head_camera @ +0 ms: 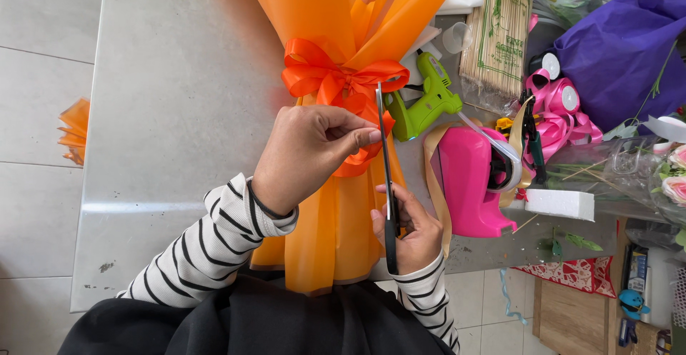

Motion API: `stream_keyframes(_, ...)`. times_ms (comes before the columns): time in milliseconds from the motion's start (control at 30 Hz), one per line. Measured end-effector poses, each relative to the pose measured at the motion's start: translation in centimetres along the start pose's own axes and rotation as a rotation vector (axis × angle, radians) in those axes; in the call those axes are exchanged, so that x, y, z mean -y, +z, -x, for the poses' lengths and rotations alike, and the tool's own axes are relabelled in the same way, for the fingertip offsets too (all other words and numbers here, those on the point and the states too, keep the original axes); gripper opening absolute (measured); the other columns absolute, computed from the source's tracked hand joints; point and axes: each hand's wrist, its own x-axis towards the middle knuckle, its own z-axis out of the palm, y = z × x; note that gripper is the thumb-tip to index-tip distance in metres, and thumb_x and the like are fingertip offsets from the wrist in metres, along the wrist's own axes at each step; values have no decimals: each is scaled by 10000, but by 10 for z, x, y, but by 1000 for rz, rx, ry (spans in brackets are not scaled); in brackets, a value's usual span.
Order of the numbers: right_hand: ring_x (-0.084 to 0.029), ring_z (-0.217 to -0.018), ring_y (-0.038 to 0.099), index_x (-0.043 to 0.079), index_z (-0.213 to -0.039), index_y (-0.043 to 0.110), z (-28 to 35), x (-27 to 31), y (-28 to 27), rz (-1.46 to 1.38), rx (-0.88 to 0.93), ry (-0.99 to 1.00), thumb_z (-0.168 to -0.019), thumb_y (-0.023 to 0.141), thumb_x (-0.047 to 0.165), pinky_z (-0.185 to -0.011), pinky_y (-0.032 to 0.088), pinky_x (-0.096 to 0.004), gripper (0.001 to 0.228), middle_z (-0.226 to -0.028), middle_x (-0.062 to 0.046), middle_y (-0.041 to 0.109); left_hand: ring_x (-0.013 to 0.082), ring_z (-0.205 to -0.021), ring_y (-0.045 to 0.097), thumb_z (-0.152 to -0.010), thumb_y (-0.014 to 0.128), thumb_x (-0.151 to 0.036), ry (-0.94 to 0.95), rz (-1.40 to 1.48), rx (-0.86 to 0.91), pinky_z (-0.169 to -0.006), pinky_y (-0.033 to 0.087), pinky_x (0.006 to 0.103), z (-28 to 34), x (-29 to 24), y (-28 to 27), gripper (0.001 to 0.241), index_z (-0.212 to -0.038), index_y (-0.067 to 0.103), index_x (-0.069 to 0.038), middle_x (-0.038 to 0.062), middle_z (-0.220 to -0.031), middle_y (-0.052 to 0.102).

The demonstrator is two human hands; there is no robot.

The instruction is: The person wraps an orange bouquet by applying glue from a glue gun, tying an orange ribbon around the center, and forming an orange ribbon bow by hand which is then attached to the bouquet.

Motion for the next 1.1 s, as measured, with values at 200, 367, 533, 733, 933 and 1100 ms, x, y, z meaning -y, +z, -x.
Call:
stream_keyframes(200, -43, -557, 528, 110, -1180, 741, 5, -5, 6, 27, -42, -48, -912, 730, 118, -597, 532, -169, 268, -689, 27, 604, -7, -690, 765, -895, 791, -361, -31, 37, 45, -629, 573, 163, -1, -3, 0, 192, -877, 851, -179, -59, -788, 837)
stream_keyframes(367, -35, -506, 331, 109, -1113, 763, 8, -5, 8, 85, -109, -78, -919, 743, 132, -485, 344, -178, 197, -645, 55, 422, -18, -617, 701, -897, 792, -366, -39, 10, 56, -570, 514, 186, -1, -4, 0, 186, -856, 856, -196, -66, -737, 824)
stream_keyframes(533, -34, -489, 309, 112, -1095, 765, 10, -5, 10, 116, -129, -106, -905, 752, 104, -472, 325, -182, 191, -614, 61, 383, -22, -601, 684, -888, 804, -347, -105, 2, 73, -581, 514, 181, 0, -3, 0, 174, -889, 864, -184, -52, -722, 825)
stream_keyframes(733, -15, -466, 347, 116, -1105, 774, 13, -1, 13, 151, -172, -116, -897, 754, 90, -462, 348, -167, 211, -611, 63, 477, -19, -609, 701, -887, 805, -352, -105, 8, 77, -582, 523, 168, 1, -1, 0, 183, -886, 864, -179, -43, -722, 827)
stream_keyframes(933, -17, -434, 460, 164, -1061, 782, 11, 9, 11, 208, -247, -53, -913, 750, 138, -455, 413, -185, 153, -532, 65, 514, -15, -571, 626, -891, 809, -337, -90, -2, 80, -548, 481, 194, 4, 5, 1, 174, -874, 861, -171, -51, -671, 791)
stream_keyframes(1100, -103, -704, 761, 147, -1255, 771, 5, -58, -29, 381, -269, 132, -898, 831, 235, -703, 647, -265, 372, -811, -41, 805, 48, -675, 751, -940, 793, -218, 14, -43, -27, -645, 641, 159, 6, 31, -23, 117, -965, 820, -107, 17, -835, 824)
